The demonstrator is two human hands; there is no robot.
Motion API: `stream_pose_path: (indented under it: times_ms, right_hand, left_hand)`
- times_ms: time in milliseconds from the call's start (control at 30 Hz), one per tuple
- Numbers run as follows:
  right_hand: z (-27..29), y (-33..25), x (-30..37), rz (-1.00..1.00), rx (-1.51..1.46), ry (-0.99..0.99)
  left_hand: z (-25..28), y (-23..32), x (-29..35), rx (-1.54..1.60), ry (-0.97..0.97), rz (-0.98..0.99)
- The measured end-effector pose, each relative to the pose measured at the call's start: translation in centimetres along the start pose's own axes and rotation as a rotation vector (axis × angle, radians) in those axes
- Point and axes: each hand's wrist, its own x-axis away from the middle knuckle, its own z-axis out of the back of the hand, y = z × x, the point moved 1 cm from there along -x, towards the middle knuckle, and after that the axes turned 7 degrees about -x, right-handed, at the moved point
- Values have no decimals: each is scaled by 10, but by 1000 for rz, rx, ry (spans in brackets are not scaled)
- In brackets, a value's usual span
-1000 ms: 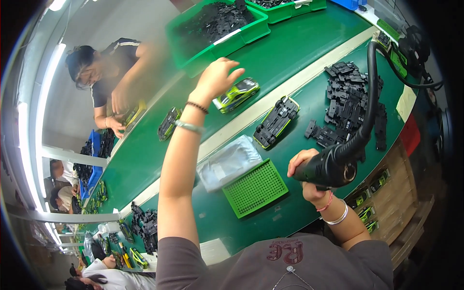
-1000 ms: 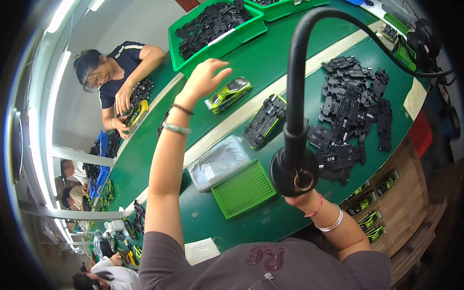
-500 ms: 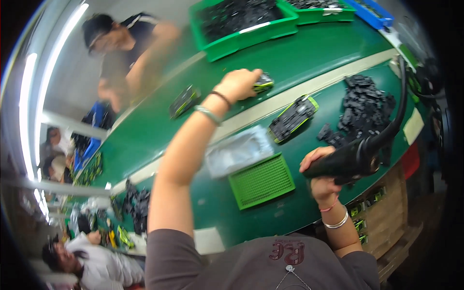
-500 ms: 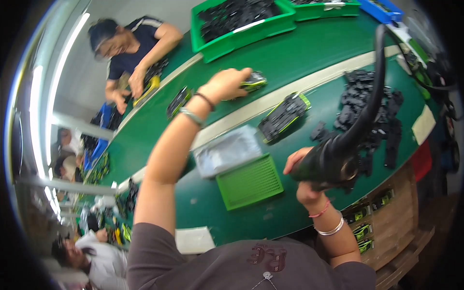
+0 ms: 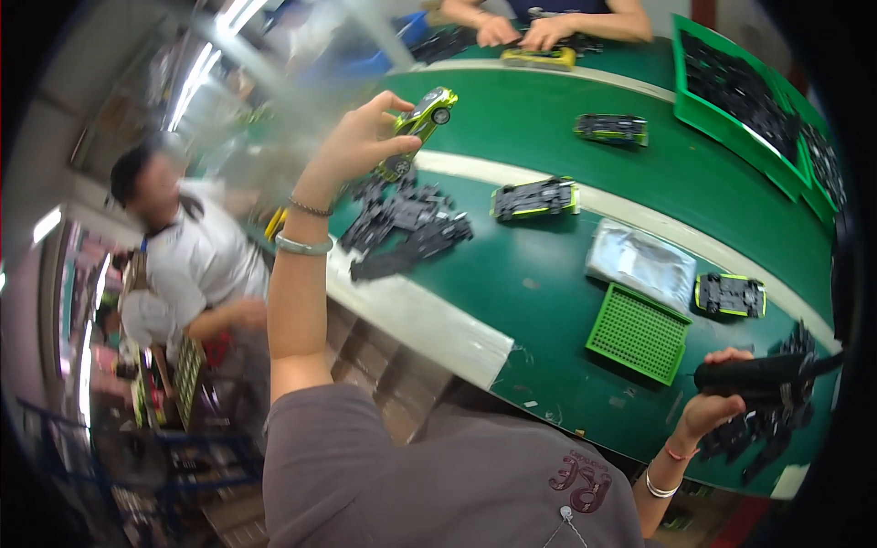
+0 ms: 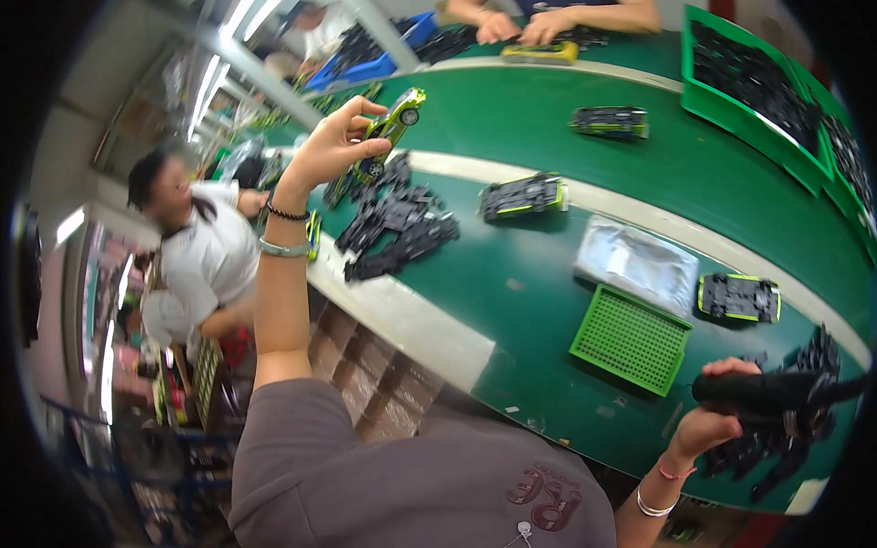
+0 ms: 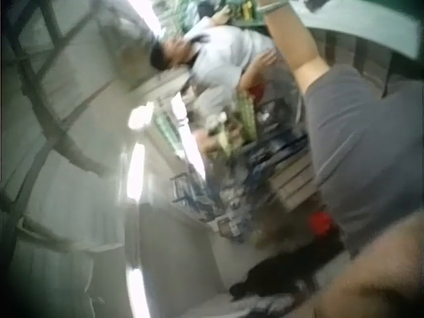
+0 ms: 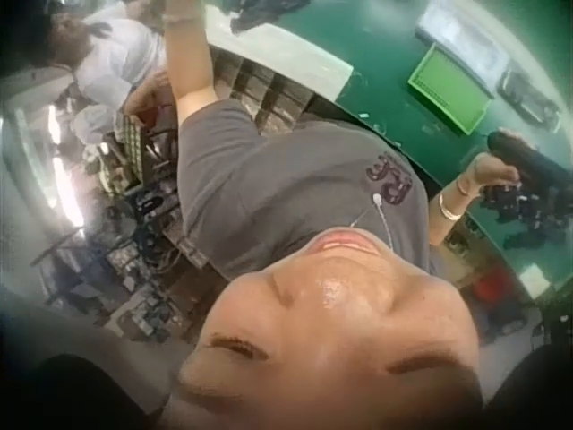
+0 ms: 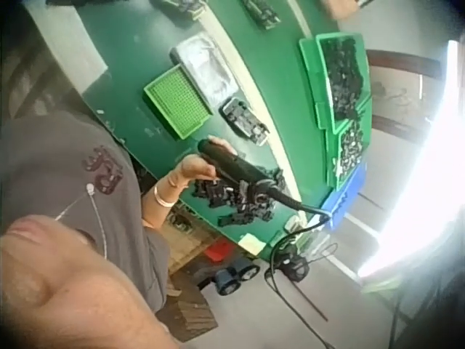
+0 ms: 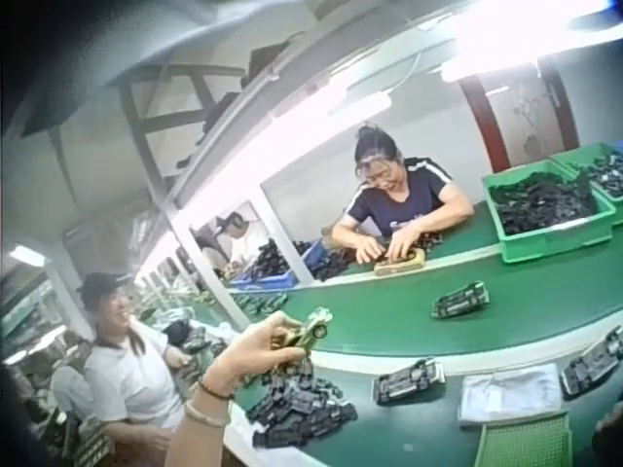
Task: The person assembles toy cars on a production line by taking car bodies from a conveyor belt, driving screws into their undersides using an electric screwdriver, and placing the cars into a storage tray and onto the belt.
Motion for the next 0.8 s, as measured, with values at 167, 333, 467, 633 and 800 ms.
stream_pose_path:
  times_ms: [167,333,467,633,800]
  right_hand:
    - [-2,7,-6,-26,-23,-57]
    - [2,-6,-9,16,27,-48]
    - [-6,0,-10,27,49,-66]
    - [2,-2,-11,12,63,-71]
    - [27,9,-16,-10,-122,-147]
  left_hand:
    - [3,-41,93,133,194,91]
    - [-14,-52,205,279,298,442]
    - [-49,-117,313,397,461,933]
    - [-110,-174,361,970,728,1085]
    - [-103,-180,318,816,946,718]
